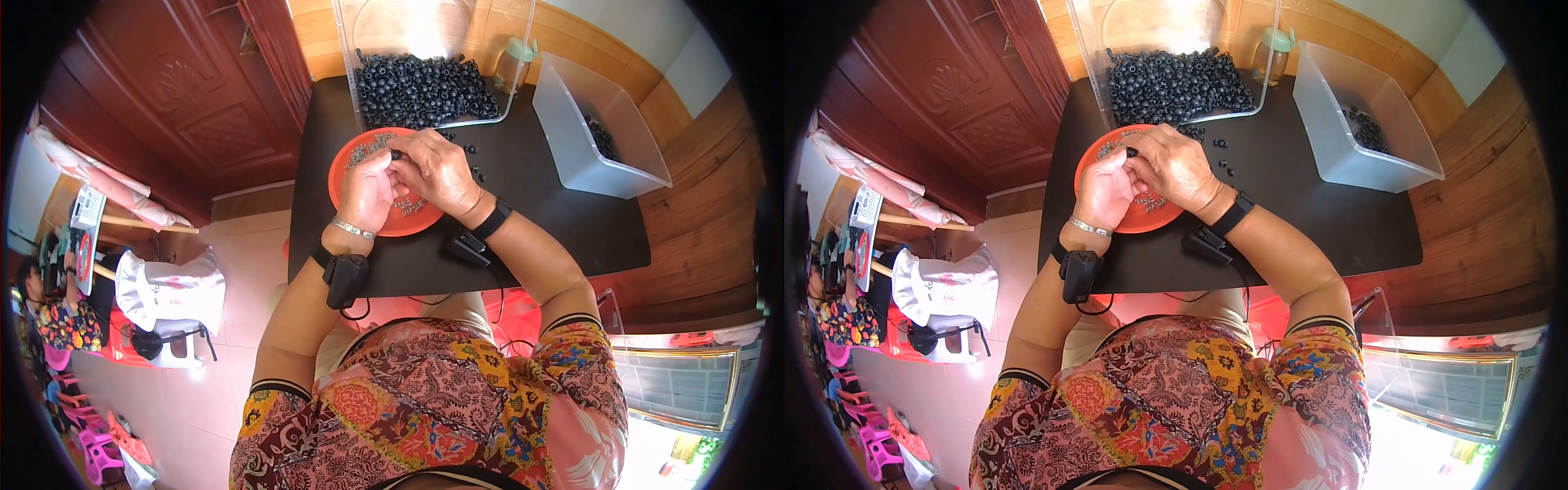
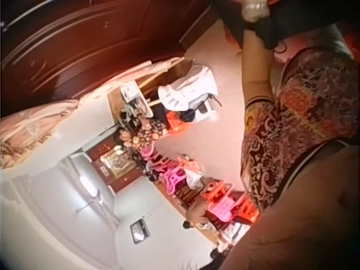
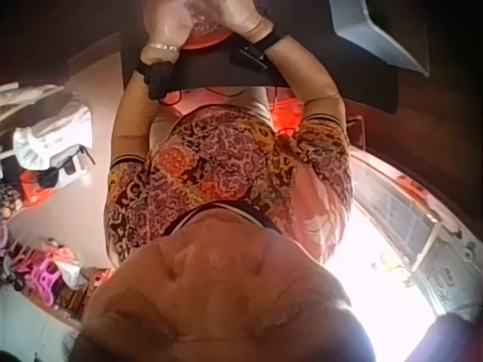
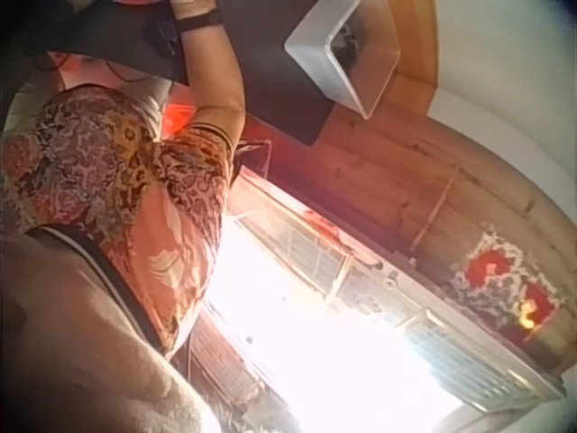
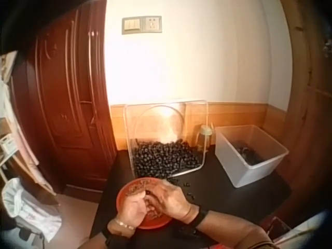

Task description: Assembling small silver components into small black plastic parts manually at a workspace.

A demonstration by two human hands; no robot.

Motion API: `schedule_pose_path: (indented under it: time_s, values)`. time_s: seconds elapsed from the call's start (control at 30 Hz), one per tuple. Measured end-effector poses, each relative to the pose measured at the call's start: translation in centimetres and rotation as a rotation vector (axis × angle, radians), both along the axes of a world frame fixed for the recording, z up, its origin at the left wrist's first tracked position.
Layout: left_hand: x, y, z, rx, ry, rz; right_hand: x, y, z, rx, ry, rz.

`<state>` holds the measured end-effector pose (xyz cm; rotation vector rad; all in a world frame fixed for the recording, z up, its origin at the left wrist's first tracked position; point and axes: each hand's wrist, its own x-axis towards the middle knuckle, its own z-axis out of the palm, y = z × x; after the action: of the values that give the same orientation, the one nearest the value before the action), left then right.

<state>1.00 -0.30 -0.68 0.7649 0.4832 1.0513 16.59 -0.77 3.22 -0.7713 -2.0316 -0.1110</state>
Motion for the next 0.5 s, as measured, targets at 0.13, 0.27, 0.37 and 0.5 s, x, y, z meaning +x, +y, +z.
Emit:
schedule_pose_path:
  time_s: [0.13, 0.27, 0.37, 0.5]
  values:
    - [0.7, -0.6, 0.3, -0.027, -0.039, 0.068, -0.1, 0.1, -0.2, 0.014, -0.056, -0.022]
    - [-0.1, -0.1, -0.8, -0.027, -0.084, 0.026, -0.4, -0.2, 0.3, 0.038, -0.049, 0.026]
    - [-0.1, -0.2, -0.6, -0.013, -0.071, 0.017, -0.2, -0.1, 0.2, 0.029, -0.071, 0.045]
    - [0.3, -0.3, -0.3, -0.027, -0.076, 0.035, -0.1, -0.3, 0.5, 0.011, -0.113, 0.016]
